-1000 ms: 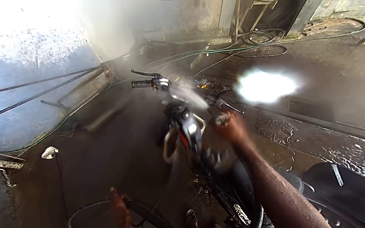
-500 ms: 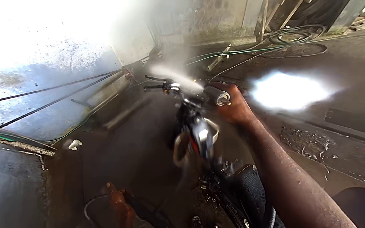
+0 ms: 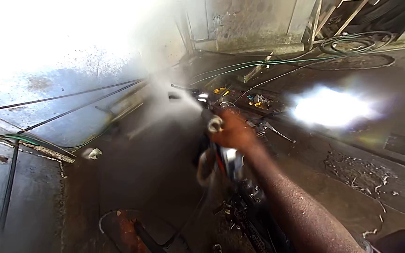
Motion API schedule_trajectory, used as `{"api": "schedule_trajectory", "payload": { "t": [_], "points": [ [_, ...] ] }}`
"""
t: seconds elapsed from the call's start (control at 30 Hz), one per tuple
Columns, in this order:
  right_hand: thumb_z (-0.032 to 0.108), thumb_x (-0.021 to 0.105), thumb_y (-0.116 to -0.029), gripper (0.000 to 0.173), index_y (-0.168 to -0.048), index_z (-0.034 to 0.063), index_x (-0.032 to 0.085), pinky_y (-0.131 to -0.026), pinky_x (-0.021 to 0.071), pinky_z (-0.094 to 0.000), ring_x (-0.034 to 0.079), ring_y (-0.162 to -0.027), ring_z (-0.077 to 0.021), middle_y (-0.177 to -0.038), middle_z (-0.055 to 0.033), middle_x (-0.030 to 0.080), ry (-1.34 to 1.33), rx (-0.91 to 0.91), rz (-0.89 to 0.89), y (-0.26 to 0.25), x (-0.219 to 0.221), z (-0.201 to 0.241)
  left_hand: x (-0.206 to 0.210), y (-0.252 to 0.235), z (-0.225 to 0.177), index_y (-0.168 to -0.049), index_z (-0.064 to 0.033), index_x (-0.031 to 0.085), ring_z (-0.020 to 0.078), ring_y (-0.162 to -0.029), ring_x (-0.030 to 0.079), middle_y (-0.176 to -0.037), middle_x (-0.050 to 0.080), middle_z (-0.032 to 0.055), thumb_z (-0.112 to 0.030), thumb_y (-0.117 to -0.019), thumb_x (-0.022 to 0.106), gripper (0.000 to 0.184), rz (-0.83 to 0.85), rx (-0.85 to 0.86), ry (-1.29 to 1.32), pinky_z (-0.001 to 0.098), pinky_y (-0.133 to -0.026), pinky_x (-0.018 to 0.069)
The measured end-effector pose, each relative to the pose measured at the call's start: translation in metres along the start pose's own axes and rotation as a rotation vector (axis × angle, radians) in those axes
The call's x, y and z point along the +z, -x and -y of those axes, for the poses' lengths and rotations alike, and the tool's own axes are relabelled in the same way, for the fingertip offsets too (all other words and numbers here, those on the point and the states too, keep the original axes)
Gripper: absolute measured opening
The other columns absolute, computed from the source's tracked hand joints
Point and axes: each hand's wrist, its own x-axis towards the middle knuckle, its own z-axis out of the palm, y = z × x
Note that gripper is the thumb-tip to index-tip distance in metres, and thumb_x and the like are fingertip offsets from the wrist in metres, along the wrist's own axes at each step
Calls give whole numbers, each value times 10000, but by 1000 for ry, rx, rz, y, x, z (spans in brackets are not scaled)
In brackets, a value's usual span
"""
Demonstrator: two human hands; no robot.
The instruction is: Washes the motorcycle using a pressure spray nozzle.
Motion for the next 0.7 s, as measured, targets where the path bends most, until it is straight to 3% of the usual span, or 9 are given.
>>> {"api": "schedule_trajectory", "payload": {
  "t": [0.1,0.23,0.3,0.4,0.57,0.7],
  "points": [
    [235,799,-833,350,-1128,97,672,-717,535,-614,687,-903,-359,-961,-156,690,45,-22,36,-3,7,17,-9,-5,8,-477,-191,379,31,-369,506,-430,518,-34,-474,-1067,-49,782,-26,23,53,172,-398,434],
    [233,792,-820,425,-1212,137,658,-684,540,-593,702,-898,-343,-972,-128,705,62,-84,62,-1,21,38,-24,-12,21,-488,-180,437,34,-375,518,-434,529,-37,-544,-1062,7,805,-5,47,75,182,-401,444],
    [229,785,-825,450,-1245,133,656,-704,542,-597,702,-920,-347,-994,-132,708,54,-99,60,-3,23,40,-20,-7,13,-526,-177,403,47,-362,515,-427,525,-23,-491,-1068,-32,763,-62,9,73,185,-400,457],
    [210,798,-817,464,-1249,119,654,-732,538,-624,694,-940,-371,-1013,-163,703,49,-72,44,-9,18,31,-13,-2,8,-474,-168,339,59,-330,439,-395,460,-20,-448,-1080,-42,768,-163,-47,58,194,-381,394],
    [185,751,-899,406,-1273,61,653,-834,517,-637,676,-1028,-392,-1111,-214,691,-30,-78,-37,-13,5,6,5,3,-4,-503,-186,330,44,-313,422,-384,439,-37,-421,-1114,47,713,-257,-88,76,183,-357,374],
    [161,752,-866,465,-1306,47,653,-906,520,-612,674,-1070,-354,-1153,-200,698,-147,-185,-156,-37,-5,-26,21,4,-23,-487,-179,322,44,-303,404,-379,437,-33,-418,-1109,18,732,-242,-44,105,176,-349,353]
  ]
}}
